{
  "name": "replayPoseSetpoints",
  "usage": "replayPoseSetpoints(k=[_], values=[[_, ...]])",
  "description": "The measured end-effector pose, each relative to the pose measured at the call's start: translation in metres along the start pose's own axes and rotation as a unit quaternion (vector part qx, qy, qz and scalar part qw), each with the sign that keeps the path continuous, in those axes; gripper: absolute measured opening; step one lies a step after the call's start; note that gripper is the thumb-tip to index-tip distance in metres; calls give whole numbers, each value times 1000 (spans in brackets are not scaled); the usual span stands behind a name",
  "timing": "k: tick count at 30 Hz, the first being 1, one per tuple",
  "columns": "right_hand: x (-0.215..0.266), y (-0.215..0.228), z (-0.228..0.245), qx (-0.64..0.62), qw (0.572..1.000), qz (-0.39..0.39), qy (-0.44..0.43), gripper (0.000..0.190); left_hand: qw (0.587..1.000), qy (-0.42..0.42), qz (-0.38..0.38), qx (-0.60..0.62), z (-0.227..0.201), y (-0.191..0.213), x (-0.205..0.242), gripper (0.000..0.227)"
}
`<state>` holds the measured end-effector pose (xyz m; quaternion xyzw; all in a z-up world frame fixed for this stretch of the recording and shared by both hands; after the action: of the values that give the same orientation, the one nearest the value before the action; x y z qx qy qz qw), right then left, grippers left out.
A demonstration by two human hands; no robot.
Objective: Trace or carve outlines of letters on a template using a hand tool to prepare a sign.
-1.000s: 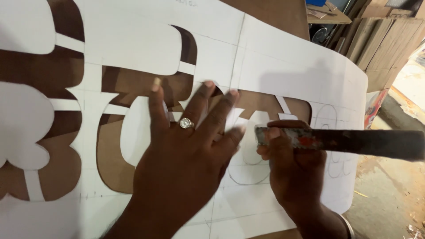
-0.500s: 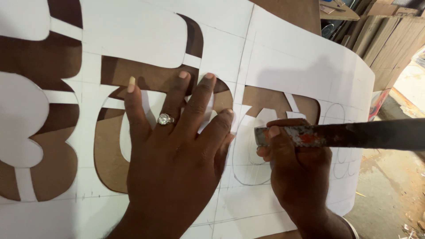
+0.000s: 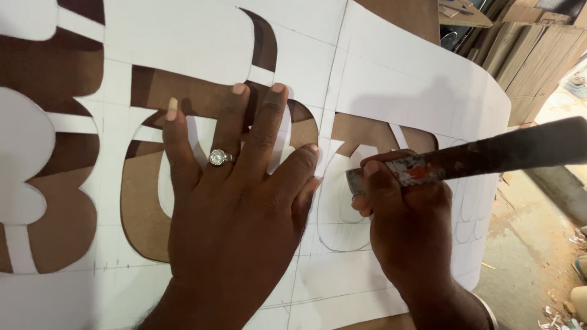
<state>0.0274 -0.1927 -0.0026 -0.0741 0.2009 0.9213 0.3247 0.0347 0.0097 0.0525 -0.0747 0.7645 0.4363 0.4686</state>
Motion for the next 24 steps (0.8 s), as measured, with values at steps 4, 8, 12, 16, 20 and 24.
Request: replayPoseSetpoints(k=[4, 8, 12, 16, 20, 24], values=[[-1, -2, 0, -19, 1000, 23, 1, 17, 1000, 1, 3, -3, 0, 0, -1, 21], [-1, -1, 1, 12, 999, 37, 19, 17, 1000, 1, 0, 7, 0, 2, 0, 21], [-1, -2, 4, 27, 997, 55, 44, 17, 1000, 4, -2, 26, 0, 3, -1, 24], [0, -3, 2, 37, 996, 65, 44, 16, 1000, -1, -4, -1, 0, 1, 2, 22], [1, -4, 3, 20, 994, 80, 73, 15, 1000, -1, -7, 2, -1, 2, 2, 24], [2, -4, 4, 59, 991, 89, 80, 15, 1000, 0, -15, 20, -1, 5, 0, 24]])
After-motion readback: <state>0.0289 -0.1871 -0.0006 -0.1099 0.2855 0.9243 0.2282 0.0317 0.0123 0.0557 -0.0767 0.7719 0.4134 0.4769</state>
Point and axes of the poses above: each hand's wrist, its own x-axis away from the middle knuckle, its own y-axis out of the back of the hand, z = x × y, the point moved 10 cm from there along -x, towards the middle knuckle, and after that the axes turned 3 degrees about y, right-handed, at the moved point
